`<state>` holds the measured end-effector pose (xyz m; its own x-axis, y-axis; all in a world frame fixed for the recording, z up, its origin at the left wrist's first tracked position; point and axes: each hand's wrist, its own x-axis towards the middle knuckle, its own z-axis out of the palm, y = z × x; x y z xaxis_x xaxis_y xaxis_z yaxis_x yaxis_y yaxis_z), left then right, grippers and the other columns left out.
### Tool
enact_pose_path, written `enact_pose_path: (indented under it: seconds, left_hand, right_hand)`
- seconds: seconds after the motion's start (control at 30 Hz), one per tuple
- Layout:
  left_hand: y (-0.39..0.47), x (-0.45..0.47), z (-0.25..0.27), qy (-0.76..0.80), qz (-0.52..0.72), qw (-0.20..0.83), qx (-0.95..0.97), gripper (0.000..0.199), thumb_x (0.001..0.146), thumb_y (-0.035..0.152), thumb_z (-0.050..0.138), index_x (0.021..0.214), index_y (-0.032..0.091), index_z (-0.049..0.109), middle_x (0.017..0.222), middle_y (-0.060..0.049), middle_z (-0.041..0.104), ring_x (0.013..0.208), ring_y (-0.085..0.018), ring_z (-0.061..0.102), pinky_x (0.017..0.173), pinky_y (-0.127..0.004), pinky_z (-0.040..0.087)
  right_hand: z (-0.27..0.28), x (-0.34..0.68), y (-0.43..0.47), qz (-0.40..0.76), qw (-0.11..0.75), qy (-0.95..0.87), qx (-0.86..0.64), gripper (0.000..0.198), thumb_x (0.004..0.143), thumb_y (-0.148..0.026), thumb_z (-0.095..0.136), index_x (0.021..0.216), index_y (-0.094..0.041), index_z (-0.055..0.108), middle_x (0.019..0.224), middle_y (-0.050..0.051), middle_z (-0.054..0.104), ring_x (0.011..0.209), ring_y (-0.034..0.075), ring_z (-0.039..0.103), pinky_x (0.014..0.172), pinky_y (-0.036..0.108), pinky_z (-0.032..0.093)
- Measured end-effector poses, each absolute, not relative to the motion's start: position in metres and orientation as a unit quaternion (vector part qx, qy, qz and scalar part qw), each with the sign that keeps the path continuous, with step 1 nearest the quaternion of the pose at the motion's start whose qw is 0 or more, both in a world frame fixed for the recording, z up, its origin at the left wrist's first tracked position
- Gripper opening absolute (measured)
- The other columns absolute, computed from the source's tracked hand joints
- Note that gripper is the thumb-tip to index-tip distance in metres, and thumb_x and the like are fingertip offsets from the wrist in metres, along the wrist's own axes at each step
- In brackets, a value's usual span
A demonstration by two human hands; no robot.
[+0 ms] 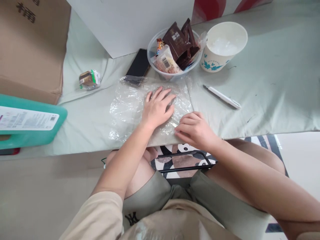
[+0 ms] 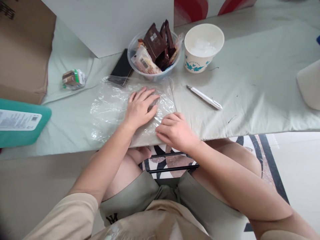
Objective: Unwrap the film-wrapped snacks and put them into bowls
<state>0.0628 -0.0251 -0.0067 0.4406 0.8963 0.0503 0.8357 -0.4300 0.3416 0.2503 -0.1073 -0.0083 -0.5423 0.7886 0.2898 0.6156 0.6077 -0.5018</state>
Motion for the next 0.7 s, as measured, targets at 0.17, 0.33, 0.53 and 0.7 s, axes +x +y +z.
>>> enact_pose_path:
  seconds: [0.17, 0.33, 0.53, 0.7]
  left_hand:
    - [-0.025, 0.062, -0.008, 0.514, 0.117, 0.133, 0.839, 0.041, 0.094, 0.030, 0.052, 0.134, 0.032, 0.064, 0.153, -0.002, 0.056, 0.150, -0.028, 0.039, 0.126, -0.054, 0.021]
    - [-0.024, 0.061, -0.006, 0.513, 0.117, 0.133, 0.840, 0.041, 0.094, 0.029, 0.053, 0.134, 0.032, 0.064, 0.152, -0.003, 0.056, 0.149, -0.029, 0.040, 0.125, -0.056, 0.022]
    - [-0.024, 0.061, -0.004, 0.512, 0.109, 0.132, 0.842, 0.041, 0.094, 0.029, 0.052, 0.133, 0.030, 0.064, 0.153, -0.003, 0.056, 0.150, -0.029, 0.039, 0.125, -0.056, 0.023]
    - [-0.025, 0.060, -0.005, 0.509, 0.110, 0.130, 0.843, 0.041, 0.094, 0.029, 0.052, 0.133, 0.030, 0.064, 0.153, -0.003, 0.056, 0.150, -0.028, 0.039, 0.124, -0.055, 0.023]
  right_hand:
    - [-0.003, 0.251, -0.112, 0.198, 0.341, -0.863, -0.315, 0.013, 0.096, -0.023, 0.060, 0.092, -0.021, 0.072, 0.088, 0.005, 0.071, 0.088, 0.020, 0.062, 0.081, 0.037, 0.045]
    - [0.000, 0.245, -0.117, 0.238, 0.382, -0.856, -0.253, 0.011, 0.094, -0.016, 0.059, 0.095, -0.021, 0.069, 0.097, 0.005, 0.075, 0.093, 0.018, 0.068, 0.087, 0.037, 0.051]
    - [0.002, 0.242, -0.119, 0.220, 0.376, -0.864, -0.254, 0.015, 0.091, -0.012, 0.053, 0.097, -0.023, 0.061, 0.092, 0.001, 0.077, 0.098, 0.020, 0.072, 0.091, 0.038, 0.048]
    - [-0.001, 0.243, -0.120, 0.212, 0.397, -0.846, -0.285, 0.014, 0.091, -0.011, 0.053, 0.096, -0.023, 0.058, 0.081, -0.001, 0.075, 0.088, 0.016, 0.074, 0.082, 0.034, 0.046]
